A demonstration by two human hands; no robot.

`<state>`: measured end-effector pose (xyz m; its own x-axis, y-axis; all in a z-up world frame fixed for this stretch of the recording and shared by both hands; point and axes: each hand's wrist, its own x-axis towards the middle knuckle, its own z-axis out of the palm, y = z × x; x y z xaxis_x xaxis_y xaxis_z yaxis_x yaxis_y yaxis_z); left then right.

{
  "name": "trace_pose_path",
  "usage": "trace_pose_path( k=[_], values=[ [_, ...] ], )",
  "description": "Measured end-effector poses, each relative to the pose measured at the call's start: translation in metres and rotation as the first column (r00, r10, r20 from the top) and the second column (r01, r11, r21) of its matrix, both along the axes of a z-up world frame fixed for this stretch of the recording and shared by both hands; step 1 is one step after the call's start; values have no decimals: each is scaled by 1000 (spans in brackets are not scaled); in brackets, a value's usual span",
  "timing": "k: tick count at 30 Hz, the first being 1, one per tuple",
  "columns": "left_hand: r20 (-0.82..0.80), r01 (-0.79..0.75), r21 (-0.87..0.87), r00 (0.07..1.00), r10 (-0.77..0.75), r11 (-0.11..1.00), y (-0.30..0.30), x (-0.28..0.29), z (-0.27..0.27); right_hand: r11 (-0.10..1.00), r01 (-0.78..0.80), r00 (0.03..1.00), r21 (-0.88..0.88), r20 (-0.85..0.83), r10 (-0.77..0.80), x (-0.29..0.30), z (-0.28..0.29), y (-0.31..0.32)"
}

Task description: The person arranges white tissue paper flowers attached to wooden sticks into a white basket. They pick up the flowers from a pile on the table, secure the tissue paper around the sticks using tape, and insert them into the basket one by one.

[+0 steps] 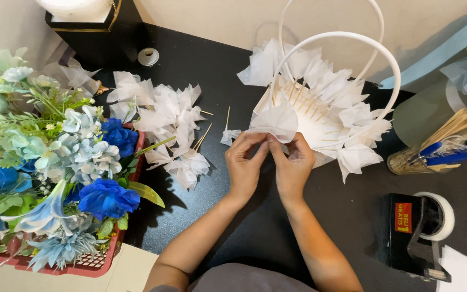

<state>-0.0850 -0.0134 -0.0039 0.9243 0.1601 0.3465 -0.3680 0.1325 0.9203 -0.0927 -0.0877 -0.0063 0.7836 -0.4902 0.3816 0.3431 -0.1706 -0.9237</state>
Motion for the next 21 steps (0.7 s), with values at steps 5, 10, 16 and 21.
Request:
trace_pose_path(
  k=[5, 10, 16, 21],
  values=[
    [7, -29, -14, 1000, 29, 999, -1, -1, 3, 955, 105, 994, -277, 61, -91, -12, 21, 2],
    [9, -47, -29, 999, 48, 998, -1, 0, 5, 878, 177, 979, -445, 171, -111, -17, 25, 4],
    [15, -11, -85, 1000, 12, 996, -3, -1, -4, 834, 155, 982, -529, 176, -71, -25, 33, 2],
    [-167, 123, -394, 965, -203, 911, -18, -5, -23, 854, 28, 996, -520, 88, 21, -41, 42, -16]
  ],
)
